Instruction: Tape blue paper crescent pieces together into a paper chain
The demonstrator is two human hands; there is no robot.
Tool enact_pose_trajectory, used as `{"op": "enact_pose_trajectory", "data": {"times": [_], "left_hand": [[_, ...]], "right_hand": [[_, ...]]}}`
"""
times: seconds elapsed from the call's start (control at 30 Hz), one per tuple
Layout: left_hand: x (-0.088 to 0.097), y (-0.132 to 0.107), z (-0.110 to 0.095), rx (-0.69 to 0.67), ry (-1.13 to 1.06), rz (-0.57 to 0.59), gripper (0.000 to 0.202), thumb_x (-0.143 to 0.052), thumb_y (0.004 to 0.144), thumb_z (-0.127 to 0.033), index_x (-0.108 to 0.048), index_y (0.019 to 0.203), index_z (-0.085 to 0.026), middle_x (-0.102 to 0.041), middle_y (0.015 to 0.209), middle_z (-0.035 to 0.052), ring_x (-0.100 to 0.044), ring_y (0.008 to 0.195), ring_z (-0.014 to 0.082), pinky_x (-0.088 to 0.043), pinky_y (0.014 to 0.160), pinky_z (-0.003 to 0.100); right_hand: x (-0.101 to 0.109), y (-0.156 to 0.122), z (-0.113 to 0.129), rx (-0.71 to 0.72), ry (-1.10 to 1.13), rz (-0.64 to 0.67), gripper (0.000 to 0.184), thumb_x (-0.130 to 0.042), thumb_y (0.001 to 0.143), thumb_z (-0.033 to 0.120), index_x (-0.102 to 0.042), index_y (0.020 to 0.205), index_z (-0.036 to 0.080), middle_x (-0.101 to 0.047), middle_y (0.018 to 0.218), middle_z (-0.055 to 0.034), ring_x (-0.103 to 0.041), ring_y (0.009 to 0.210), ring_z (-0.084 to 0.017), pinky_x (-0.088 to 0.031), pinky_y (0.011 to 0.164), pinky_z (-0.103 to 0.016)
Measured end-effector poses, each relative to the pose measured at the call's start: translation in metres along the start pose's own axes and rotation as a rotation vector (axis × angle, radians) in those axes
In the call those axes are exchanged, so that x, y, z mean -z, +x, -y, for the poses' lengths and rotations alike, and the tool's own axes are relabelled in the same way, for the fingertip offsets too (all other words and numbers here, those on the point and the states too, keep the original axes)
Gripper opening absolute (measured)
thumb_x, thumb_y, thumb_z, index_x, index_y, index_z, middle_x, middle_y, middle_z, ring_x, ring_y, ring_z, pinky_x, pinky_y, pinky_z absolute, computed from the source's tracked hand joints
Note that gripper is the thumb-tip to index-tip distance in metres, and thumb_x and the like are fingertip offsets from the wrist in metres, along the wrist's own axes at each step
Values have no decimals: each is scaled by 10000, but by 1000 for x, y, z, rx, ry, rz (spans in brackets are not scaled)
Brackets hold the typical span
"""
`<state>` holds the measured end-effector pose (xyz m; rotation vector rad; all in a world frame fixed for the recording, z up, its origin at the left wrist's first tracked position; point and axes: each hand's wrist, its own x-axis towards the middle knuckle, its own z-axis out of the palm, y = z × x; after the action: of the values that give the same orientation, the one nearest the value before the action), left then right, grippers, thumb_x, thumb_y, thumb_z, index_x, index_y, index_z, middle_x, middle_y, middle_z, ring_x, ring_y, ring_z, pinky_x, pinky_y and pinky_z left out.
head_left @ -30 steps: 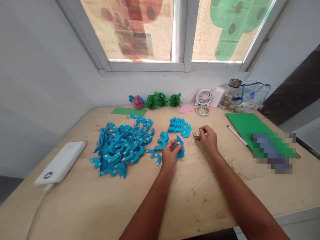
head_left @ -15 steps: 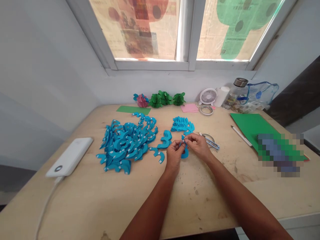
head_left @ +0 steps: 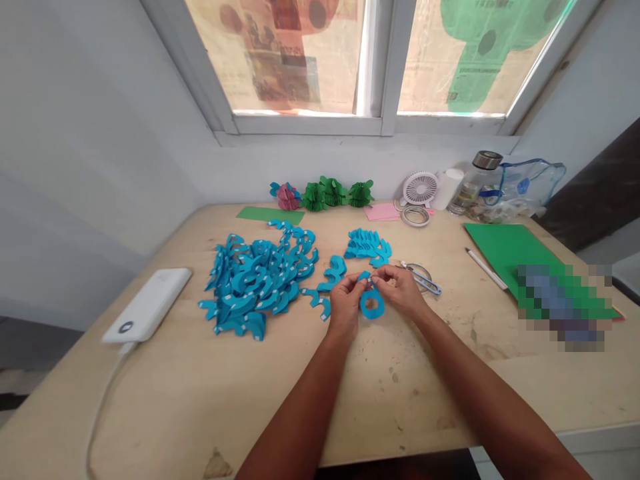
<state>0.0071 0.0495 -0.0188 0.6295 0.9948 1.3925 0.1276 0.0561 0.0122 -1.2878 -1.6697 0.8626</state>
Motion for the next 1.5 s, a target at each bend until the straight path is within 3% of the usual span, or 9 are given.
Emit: {"op": "enact_pose_trajectory", "data": {"times": [0.33, 0.77, 1.13, 1.5], "left_hand": [[0, -2, 1, -1, 9, 6, 238, -725, 580, -265, -668, 764, -125, -691, 701, 48, -631, 658, 145, -446, 633, 244], [-3, -3, -2, 0, 20, 15, 266, -730, 584, -279, -681, 787, -115, -703, 739, 71, -636, 670, 158, -451, 616, 242], [-4, -4, 0, -36, 70, -68, 213, -726, 582, -262, -684, 744, -131, -689, 692, 50, -629, 653, 160, -458, 616, 256], [-5, -4, -1, -117, 109, -155, 118, -701, 571, -200, -686, 668, -135, -679, 652, 20, -596, 615, 133, -464, 609, 239]], "right_hand": [[-11, -2, -3, -37, 80, -113, 113, -554, 735, 272, -612, 705, 180, -653, 679, -14, -594, 648, -158, -465, 628, -275], [-17, -4, -6, -22, -21, -181, 115, -545, 745, 255, -629, 735, 177, -664, 744, -36, -598, 707, -173, -460, 699, -294], [-19, -7, -4, -6, -55, -198, 129, -529, 763, 264, -635, 753, 192, -662, 741, -30, -583, 713, -174, -447, 692, -292], [-20, -13, 6, 263, -550, -189, 193, -479, 838, 246, -658, 782, 203, -672, 810, -70, -546, 835, -220, -321, 804, -365]]}}
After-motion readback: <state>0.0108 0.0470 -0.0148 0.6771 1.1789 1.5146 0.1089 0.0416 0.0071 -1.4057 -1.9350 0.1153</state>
